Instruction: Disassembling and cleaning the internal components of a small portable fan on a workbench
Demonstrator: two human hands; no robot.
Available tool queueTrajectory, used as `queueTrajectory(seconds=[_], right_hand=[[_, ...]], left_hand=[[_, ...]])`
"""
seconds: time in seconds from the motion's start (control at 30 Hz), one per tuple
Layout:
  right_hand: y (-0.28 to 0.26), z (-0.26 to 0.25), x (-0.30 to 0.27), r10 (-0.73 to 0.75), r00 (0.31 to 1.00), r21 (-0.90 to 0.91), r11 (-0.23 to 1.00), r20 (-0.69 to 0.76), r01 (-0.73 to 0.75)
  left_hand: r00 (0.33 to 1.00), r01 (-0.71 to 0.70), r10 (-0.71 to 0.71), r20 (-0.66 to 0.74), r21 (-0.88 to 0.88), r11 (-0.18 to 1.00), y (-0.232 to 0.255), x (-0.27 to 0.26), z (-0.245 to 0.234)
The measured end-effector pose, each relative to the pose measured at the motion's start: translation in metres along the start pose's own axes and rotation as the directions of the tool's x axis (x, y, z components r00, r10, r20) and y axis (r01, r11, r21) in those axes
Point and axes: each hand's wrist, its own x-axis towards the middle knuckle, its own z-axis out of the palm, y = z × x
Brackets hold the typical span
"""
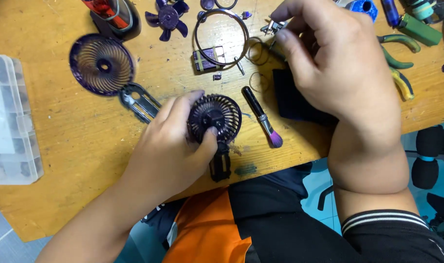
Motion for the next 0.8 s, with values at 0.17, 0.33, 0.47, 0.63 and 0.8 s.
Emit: queueTrajectory(seconds=[0.17, 0.33, 0.47, 0.63, 0.8], right_hand=[[0.007, 0.004, 0.003, -0.084, 0.996, -0.070, 0.994, 0.039, 0.087], [-0.004, 0.012, 0.004, -0.064, 0.991, -0.077, 0.994, 0.117, 0.073], [-0.008, 0.019, 0.009, -0.201, 0.949, -0.089, 0.970, 0.242, 0.228], [-0.015, 0.031, 0.001, -0.130, 0.971, -0.250, 0.952, 0.198, 0.178], [-0.010, 0.043, 0.001, -0.097, 0.988, -0.350, 0.927, 0.124, 0.135]], left_hand=[[0.920, -0.245, 0.316, -0.232, 0.288, 0.926, -0.011, -0.004, 0.008], [0.922, -0.242, 0.322, -0.214, 0.331, 0.912, -0.003, -0.008, 0.002], [0.924, -0.304, 0.353, -0.147, 0.276, 0.912, 0.004, -0.010, -0.005], [0.967, -0.240, 0.256, -0.011, 0.315, 0.918, 0.011, -0.016, -0.006], [0.935, -0.322, 0.355, 0.010, 0.447, 0.835, -0.003, -0.016, 0.002]])
